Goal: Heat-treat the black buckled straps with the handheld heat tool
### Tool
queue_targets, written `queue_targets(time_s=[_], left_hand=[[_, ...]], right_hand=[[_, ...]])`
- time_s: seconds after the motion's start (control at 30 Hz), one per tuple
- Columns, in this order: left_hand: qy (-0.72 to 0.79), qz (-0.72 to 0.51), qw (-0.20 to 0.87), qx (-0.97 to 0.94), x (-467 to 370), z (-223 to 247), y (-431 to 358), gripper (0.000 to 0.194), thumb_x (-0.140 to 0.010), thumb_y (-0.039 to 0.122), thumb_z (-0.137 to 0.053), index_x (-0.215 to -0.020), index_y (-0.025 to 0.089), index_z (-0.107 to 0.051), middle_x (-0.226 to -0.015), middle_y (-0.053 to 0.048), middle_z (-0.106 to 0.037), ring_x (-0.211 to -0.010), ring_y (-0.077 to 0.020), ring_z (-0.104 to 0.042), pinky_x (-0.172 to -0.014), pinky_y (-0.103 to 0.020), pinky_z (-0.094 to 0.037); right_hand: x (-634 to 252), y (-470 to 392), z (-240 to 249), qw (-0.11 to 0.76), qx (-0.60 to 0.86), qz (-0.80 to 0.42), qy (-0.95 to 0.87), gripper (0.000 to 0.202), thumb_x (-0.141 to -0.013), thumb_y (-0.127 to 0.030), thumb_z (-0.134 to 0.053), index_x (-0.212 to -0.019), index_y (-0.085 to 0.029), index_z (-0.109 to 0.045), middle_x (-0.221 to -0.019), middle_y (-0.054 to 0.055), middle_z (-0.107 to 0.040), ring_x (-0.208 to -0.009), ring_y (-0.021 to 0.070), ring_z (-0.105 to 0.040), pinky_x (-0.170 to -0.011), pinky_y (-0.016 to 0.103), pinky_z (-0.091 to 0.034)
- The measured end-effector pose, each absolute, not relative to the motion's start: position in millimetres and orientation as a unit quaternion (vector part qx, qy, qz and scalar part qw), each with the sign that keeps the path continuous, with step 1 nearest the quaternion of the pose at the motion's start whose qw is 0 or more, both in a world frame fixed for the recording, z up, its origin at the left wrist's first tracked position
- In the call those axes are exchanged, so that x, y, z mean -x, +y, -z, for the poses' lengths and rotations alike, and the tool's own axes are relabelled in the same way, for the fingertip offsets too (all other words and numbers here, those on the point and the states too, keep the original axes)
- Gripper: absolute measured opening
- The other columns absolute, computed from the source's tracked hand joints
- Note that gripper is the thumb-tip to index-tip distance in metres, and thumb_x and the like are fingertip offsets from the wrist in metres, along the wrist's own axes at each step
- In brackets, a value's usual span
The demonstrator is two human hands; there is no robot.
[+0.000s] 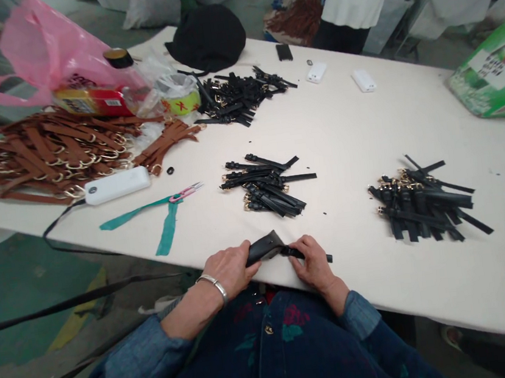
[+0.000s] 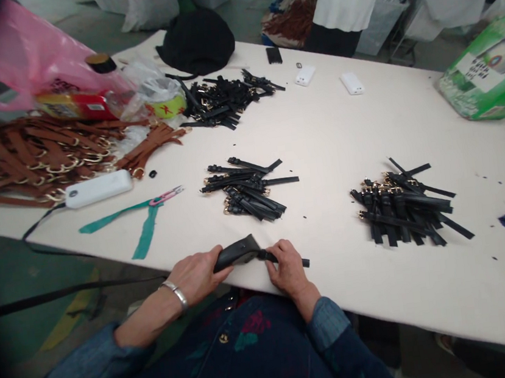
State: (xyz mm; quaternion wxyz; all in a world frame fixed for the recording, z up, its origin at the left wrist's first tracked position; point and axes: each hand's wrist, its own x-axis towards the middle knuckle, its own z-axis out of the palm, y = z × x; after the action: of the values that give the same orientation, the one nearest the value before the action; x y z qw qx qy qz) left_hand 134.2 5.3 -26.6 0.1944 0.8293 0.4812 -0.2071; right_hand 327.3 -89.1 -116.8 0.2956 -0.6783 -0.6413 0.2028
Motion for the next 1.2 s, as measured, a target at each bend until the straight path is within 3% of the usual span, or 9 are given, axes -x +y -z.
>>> queue_targets(time_s=[0.53,1.0,1.2], left_hand=[[0.471,0.223,0.198,-0.830,-129.8,14.8,-5.7,0.038,-0.077,0.051,-0.035,-0.098,0.021,-0.047,-0.087,-0.009,-0.064,-0.081,-0.0227,-0.060,-0.068,-0.032,-0.041],[0.488,0.198,0.162,-0.834,-142.7,29.2,-0.3,0.043,-0.079,0.050,-0.030,-0.104,0.018,-0.044,-0.088,-0.012,-0.063,-0.081,-0.0237,-0.059,-0.066,-0.033,-0.041],[0.474,0.192,0.162,-0.844,-124.0,16.4,-7.5,0.040,-0.078,0.053,-0.030,-0.096,0.021,-0.045,-0.080,-0.008,-0.064,-0.074,-0.0239,-0.060,-0.061,-0.031,-0.040]], right_hand=[[-332.6,-97.8,122.2,0.298,0.675,-0.196,-0.646,0.026,-0.071,-0.021,-0.053,-0.096,-0.020,-0.057,-0.083,0.005,-0.052,-0.082,0.0181,-0.047,-0.072,0.031,-0.040],[-331.6,-97.5,121.8,0.303,0.681,-0.198,-0.637,0.023,-0.072,-0.023,-0.055,-0.094,-0.020,-0.058,-0.083,0.005,-0.051,-0.081,0.0185,-0.047,-0.072,0.031,-0.040],[-324.5,-97.7,119.9,0.289,0.713,-0.207,-0.604,0.026,-0.071,-0.029,-0.059,-0.096,-0.020,-0.058,-0.080,0.004,-0.056,-0.079,0.0178,-0.050,-0.073,0.030,-0.041]])
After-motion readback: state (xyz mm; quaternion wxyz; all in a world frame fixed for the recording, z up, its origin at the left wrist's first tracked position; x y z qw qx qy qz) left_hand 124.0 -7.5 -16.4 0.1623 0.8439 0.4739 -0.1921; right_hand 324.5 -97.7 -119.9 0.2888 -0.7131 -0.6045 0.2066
